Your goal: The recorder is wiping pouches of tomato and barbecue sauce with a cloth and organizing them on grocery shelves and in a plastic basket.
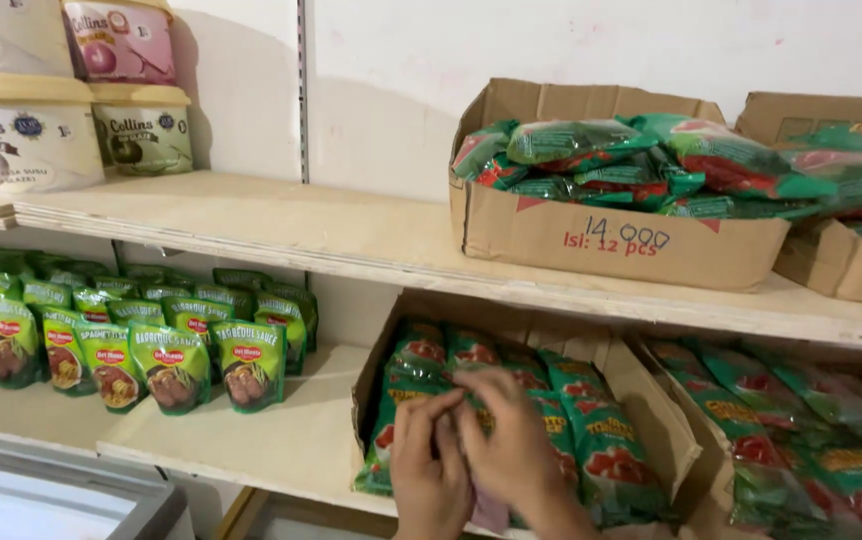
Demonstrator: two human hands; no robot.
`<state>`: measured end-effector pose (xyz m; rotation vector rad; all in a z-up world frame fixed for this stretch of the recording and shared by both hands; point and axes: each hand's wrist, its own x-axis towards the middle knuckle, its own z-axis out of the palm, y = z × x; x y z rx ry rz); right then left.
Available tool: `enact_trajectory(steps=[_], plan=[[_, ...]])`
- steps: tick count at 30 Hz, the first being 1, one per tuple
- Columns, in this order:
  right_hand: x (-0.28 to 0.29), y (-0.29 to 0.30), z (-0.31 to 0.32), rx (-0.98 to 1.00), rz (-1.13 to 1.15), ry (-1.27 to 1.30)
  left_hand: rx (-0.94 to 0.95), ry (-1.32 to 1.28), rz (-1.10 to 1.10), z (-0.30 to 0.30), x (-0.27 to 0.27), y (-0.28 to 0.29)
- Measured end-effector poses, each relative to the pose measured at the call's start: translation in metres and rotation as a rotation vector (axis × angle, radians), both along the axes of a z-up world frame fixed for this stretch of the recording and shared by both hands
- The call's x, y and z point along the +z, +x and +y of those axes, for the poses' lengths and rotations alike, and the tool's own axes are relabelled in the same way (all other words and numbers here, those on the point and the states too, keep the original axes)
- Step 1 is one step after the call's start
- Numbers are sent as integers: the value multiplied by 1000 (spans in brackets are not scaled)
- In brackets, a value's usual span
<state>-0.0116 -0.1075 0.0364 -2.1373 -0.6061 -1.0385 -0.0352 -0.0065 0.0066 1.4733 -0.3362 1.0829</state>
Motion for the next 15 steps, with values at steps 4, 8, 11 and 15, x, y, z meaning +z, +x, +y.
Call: enact_trajectory(steps=[4, 8, 11, 15], plan=[[-37, -57, 14, 139, 36, 72, -97, -116, -73, -2, -46, -7], [-76, -70, 16, 139, -30, 133, -124, -184, -71, -6, -96, -12], [-93, -84, 20, 106, 48, 124, -136, -211, -53, -6, -118, -23], [-106, -97, 21, 135, 97, 104, -198, -245, -93, -6, -136, -35]])
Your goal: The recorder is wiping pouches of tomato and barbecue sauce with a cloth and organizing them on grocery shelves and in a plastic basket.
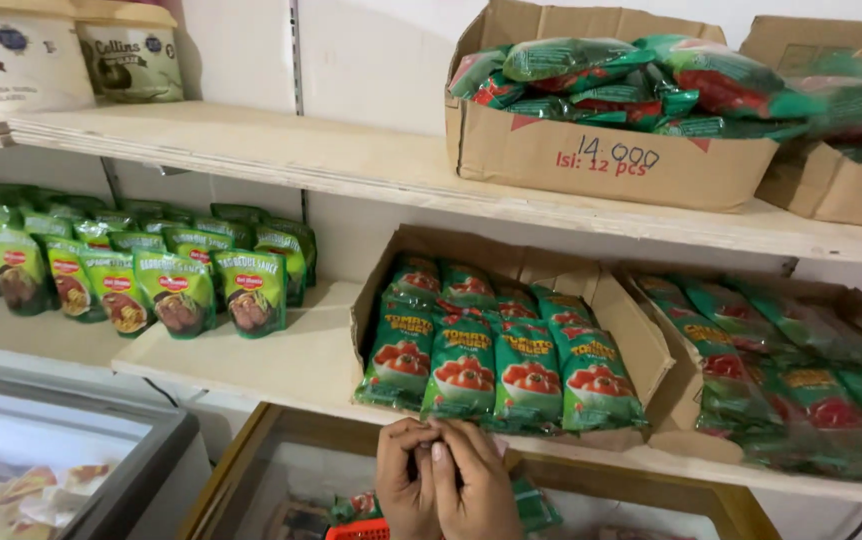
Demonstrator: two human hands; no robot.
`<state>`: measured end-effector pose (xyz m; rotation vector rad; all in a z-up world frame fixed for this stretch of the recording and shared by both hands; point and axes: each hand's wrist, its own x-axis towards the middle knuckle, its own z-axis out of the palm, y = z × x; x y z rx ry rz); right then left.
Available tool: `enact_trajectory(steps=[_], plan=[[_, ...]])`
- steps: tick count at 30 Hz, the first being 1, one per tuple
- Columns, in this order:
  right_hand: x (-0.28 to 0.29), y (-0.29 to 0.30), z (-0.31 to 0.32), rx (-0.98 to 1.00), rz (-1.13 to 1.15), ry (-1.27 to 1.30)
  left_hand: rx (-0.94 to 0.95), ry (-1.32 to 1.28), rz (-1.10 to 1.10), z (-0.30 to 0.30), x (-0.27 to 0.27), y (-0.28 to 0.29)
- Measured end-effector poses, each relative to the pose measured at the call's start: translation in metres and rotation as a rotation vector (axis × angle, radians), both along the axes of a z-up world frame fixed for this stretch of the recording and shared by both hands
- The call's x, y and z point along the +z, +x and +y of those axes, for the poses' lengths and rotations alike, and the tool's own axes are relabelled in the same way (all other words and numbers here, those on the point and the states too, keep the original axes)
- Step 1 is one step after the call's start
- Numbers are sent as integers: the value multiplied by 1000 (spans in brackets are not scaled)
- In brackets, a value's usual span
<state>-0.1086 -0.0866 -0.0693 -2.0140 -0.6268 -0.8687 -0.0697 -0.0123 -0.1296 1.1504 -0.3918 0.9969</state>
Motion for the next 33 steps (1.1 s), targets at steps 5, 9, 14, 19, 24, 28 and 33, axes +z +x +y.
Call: enact_trajectory(steps=[5, 9, 14, 19, 24, 28, 33], plan=[[-16, 4, -3, -30, 8, 0, 10, 37, 29, 2, -3, -2], [-15, -4, -4, -12, 28, 13, 78, 121, 121, 3, -10, -7], [-51, -7, -17, -44, 167, -16, 70, 158, 213, 0, -34, -20], [-105, -9, -33, -70, 378, -6, 7, 176, 348, -9, -77, -30], [-159, -18, -52, -142, 823, -264, -312, -172, 773, -18, -155, -19], [-166, -37, -56, -41, 935, -245, -430, -417, 888, -25, -195, -24], [-209, -35, -74, -145, 924, -216, -255, -106, 960, -33, -244, -42]])
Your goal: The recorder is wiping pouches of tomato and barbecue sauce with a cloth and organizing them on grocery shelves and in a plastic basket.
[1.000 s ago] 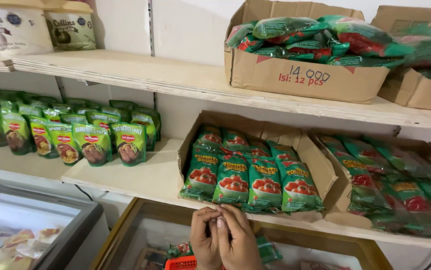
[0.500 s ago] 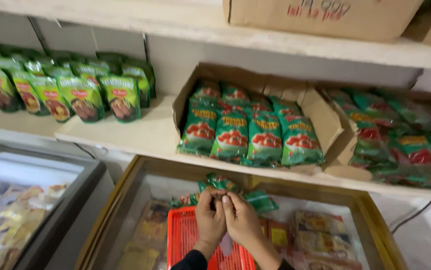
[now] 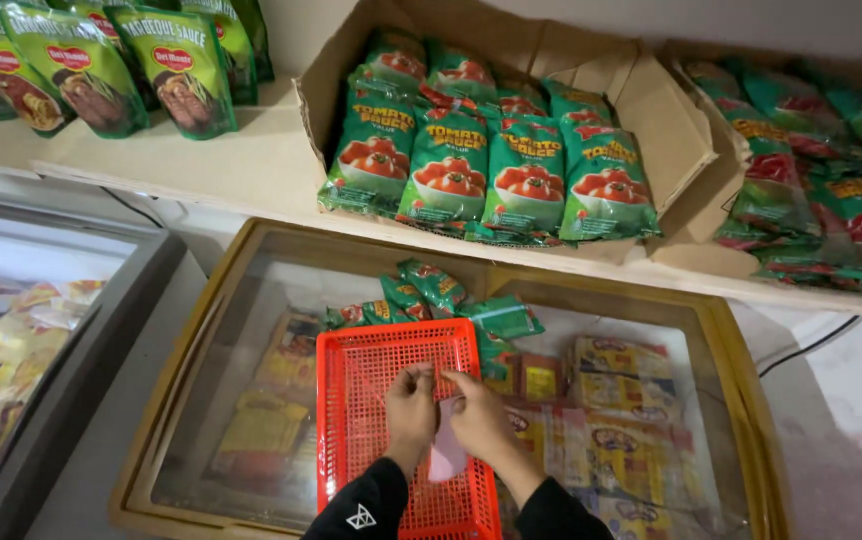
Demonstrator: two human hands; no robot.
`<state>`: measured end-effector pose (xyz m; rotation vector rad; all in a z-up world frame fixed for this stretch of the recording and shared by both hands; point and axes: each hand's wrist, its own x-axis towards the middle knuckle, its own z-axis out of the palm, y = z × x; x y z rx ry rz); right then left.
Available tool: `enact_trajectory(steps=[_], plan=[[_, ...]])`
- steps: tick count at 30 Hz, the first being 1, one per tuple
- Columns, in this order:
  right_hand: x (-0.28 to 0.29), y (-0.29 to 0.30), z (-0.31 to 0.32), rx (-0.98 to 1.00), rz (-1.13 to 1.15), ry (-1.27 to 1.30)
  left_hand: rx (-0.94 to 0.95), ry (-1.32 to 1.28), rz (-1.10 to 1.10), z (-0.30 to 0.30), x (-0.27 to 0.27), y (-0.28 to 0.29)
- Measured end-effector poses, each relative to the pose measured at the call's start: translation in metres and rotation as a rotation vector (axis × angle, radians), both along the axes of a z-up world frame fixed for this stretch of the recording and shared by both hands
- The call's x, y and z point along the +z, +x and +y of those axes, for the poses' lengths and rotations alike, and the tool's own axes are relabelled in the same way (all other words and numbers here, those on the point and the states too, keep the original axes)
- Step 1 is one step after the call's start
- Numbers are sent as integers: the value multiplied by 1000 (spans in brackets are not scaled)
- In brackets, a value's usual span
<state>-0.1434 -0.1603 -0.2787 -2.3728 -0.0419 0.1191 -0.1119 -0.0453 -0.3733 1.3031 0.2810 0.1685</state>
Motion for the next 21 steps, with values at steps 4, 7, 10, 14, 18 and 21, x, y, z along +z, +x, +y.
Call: enact_trajectory(steps=[4, 7, 10, 14, 18, 21], plan=[[-6, 10, -18, -252, 35, 105, -58, 501, 174, 4, -5, -30], [-10, 27, -33, -288, 131, 6, -351, 827, 451, 5, -8, -48], [-20, 42, -41, -323, 68, -87, -285, 933, 420, 3, -31, -52], [-44, 62, -46, -240, 122, -327, -526, 921, 613, 5, 5, -57], [-48, 69, -42, -233, 70, -377, -411, 1031, 1109, -6, -102, -50], [-81, 91, -47, -251, -68, -320, -418, 1018, 1011, 10, -62, -70]])
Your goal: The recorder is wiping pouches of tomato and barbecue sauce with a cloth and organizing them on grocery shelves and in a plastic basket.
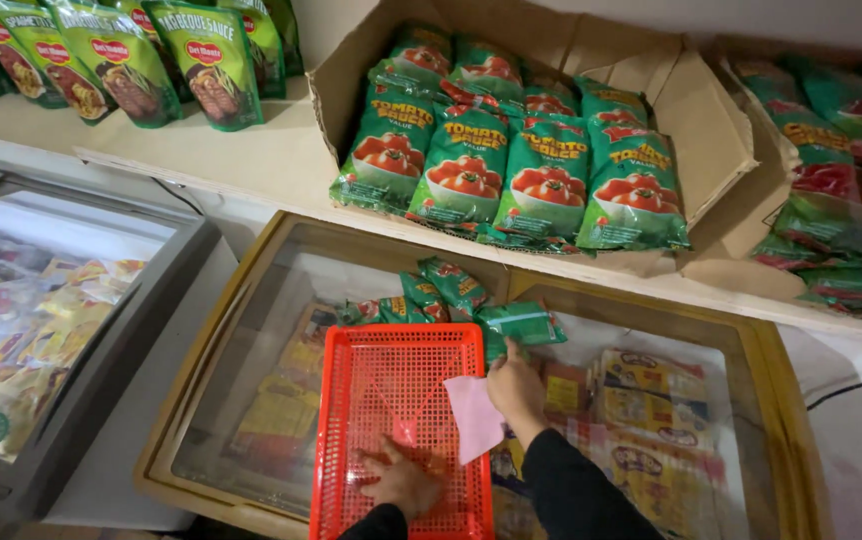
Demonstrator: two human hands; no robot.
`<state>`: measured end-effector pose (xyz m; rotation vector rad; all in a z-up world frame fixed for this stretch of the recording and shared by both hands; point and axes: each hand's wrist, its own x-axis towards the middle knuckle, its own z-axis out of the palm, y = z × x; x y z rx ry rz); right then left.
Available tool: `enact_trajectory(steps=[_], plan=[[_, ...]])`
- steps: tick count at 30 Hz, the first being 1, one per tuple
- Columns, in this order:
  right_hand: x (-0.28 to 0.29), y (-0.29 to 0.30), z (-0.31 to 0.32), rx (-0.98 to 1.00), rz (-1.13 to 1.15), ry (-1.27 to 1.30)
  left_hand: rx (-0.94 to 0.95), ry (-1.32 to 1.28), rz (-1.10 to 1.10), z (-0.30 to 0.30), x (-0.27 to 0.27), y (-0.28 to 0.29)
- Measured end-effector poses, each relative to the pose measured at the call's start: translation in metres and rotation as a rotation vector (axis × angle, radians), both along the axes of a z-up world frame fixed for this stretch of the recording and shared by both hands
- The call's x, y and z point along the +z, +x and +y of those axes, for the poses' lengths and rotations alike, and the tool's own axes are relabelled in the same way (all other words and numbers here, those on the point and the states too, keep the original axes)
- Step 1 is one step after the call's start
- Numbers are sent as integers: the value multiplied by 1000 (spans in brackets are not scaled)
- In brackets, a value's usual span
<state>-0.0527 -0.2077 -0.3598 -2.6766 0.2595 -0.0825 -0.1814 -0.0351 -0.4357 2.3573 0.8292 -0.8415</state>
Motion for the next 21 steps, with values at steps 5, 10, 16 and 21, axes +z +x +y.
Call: enact_trajectory(steps=[5, 10, 16, 21], plan=[[-2, 9, -9, 61, 278, -104, 543, 22, -52, 5, -59, 5], [-17, 11, -6, -13, 224, -94, 40, 44, 143, 23, -19, -9], [22, 12, 12, -102, 107, -84, 458, 454, -102, 2, -84, 32], [37, -2, 21, -133, 135, -106, 16, 1, 48, 17, -7, 23]])
